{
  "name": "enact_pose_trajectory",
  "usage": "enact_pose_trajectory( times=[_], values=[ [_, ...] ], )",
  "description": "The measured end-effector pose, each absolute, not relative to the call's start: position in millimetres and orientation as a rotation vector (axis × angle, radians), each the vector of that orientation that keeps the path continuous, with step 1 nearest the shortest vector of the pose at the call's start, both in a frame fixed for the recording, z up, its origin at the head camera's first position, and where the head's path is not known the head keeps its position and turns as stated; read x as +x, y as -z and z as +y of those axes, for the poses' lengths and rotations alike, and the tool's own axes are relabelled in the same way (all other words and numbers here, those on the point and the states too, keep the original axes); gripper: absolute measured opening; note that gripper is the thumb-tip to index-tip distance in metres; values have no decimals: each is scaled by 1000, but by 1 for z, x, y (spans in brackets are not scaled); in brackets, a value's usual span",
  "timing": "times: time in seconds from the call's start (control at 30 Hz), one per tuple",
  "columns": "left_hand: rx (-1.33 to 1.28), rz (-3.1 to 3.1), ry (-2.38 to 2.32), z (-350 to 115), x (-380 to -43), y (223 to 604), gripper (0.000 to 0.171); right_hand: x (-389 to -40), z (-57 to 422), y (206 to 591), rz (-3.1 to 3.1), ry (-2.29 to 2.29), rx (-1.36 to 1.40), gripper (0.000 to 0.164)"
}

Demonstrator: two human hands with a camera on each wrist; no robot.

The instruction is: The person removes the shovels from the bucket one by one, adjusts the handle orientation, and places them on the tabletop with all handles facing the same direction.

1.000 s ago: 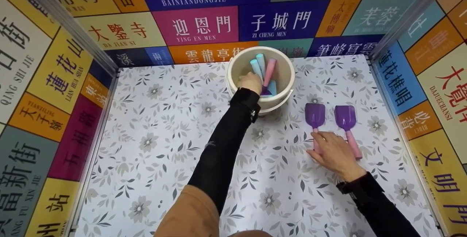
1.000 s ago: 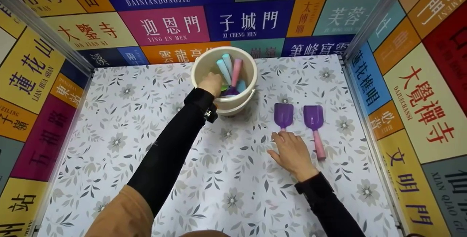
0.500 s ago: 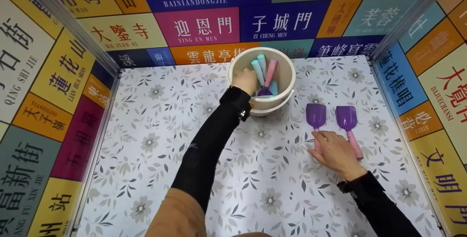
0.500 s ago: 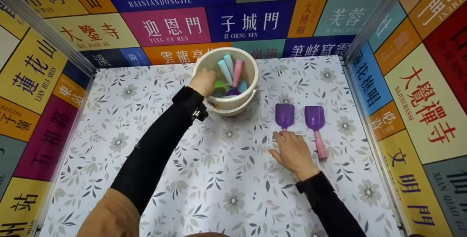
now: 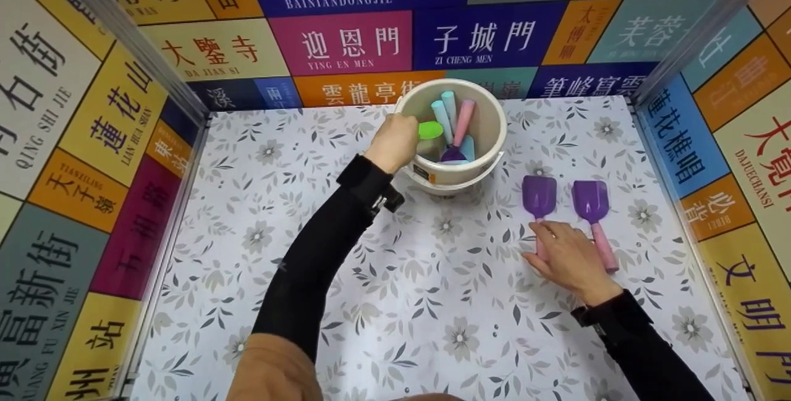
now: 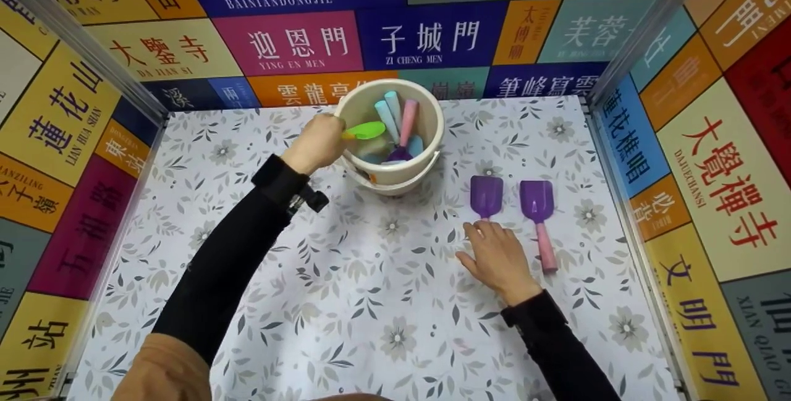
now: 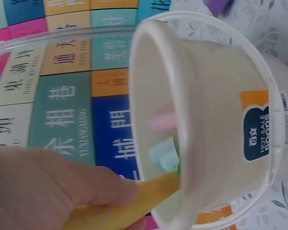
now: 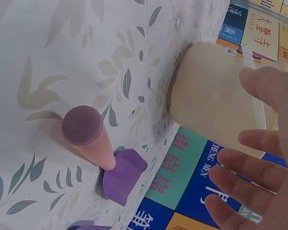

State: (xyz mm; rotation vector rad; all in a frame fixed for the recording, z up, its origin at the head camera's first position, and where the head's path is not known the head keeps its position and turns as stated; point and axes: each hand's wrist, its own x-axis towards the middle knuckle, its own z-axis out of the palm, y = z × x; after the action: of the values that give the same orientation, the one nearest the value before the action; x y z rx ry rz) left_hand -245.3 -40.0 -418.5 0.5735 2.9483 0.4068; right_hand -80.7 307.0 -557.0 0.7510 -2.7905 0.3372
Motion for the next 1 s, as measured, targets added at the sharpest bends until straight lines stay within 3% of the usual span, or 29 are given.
enact_pose_trajectory(
  times=[0.37, 0.47, 1.0],
  values=[
    [615, 3133, -903, -85, -189, 420, 24, -80, 306, 558, -2758, -355, 764, 55],
    [599, 3167, -1062, -98, -169, 432, 18, -80, 308, 559, -2730, -351, 775, 53],
    [673, 3443, -1411, -139, -79, 524, 33, -81, 308, 558, -2743, -381, 760, 54]
  ],
)
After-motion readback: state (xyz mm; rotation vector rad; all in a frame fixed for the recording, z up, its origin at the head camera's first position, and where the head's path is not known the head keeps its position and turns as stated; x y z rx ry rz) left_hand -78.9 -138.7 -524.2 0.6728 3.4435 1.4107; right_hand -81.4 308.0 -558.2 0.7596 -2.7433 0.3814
